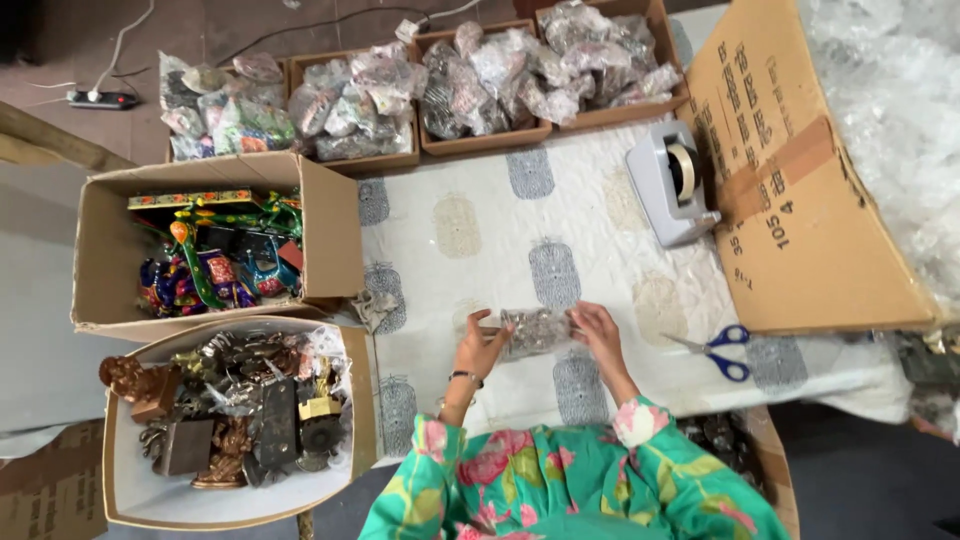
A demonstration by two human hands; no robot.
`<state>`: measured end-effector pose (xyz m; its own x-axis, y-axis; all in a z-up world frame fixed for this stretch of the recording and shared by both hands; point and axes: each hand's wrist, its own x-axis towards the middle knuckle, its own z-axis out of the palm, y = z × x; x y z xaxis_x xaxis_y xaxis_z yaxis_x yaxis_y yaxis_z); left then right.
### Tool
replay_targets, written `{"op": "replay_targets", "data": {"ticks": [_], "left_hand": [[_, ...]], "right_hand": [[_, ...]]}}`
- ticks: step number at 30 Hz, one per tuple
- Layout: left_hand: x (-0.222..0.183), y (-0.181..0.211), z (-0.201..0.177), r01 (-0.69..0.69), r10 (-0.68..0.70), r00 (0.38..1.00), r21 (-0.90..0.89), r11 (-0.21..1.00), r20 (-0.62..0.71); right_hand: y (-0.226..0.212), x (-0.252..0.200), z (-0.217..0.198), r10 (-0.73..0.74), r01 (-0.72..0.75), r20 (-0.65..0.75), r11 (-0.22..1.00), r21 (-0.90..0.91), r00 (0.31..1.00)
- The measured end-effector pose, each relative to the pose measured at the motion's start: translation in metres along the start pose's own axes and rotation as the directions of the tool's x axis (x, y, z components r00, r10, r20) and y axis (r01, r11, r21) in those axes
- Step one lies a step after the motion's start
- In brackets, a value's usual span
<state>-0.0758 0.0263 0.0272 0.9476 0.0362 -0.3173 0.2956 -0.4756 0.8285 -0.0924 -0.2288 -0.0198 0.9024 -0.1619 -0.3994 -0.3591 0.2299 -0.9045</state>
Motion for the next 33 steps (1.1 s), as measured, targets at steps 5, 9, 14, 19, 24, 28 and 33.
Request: {"op": "replay_targets", "data": {"ticks": [5,9,14,19,24,28,33], "left_hand": [[0.002,0.032,-0.025,-0.431,0.432,0.901,0.214,0.877,0.041],[0.023,0.02,-0.011,-0.698,0.581,0.716,0.397,0.596,0.387],[0.043,0.016,-0.019,-0.766,0.622,0.642,0.339,0.546,0.448],[0.066,0.064,-0.053,-0.734,0.589,0.678,0.355,0.579,0.44],[0.149,0.11,-0.094,-0.546,0.625,0.78,0.524,0.653,0.034],[0.215,0.191,-0.126,-0.166,0.339,0.769,0.342,0.925,-0.543],[0.313,0.187,-0.108,-0.026,0.26,0.84,0.441,0.897,-0.477]], "right_hand": [[-0.002,0.005,-0.01,0.026,-0.027,0.019,0.994,0.107,0.999],[-0.008,0.005,-0.014,0.086,-0.084,-0.008,0.989,0.123,0.996],[-0.022,0.006,-0.014,0.107,-0.106,0.003,0.987,0.119,0.994],[-0.021,0.013,-0.014,0.178,-0.178,0.001,0.981,0.073,0.984],[-0.027,0.013,-0.018,0.188,-0.19,0.039,0.98,0.066,0.981],[-0.039,0.009,-0.007,0.232,-0.232,-0.027,0.973,0.016,0.972],[0.006,0.024,-0.02,0.225,-0.226,-0.074,0.974,-0.006,0.972]]}}
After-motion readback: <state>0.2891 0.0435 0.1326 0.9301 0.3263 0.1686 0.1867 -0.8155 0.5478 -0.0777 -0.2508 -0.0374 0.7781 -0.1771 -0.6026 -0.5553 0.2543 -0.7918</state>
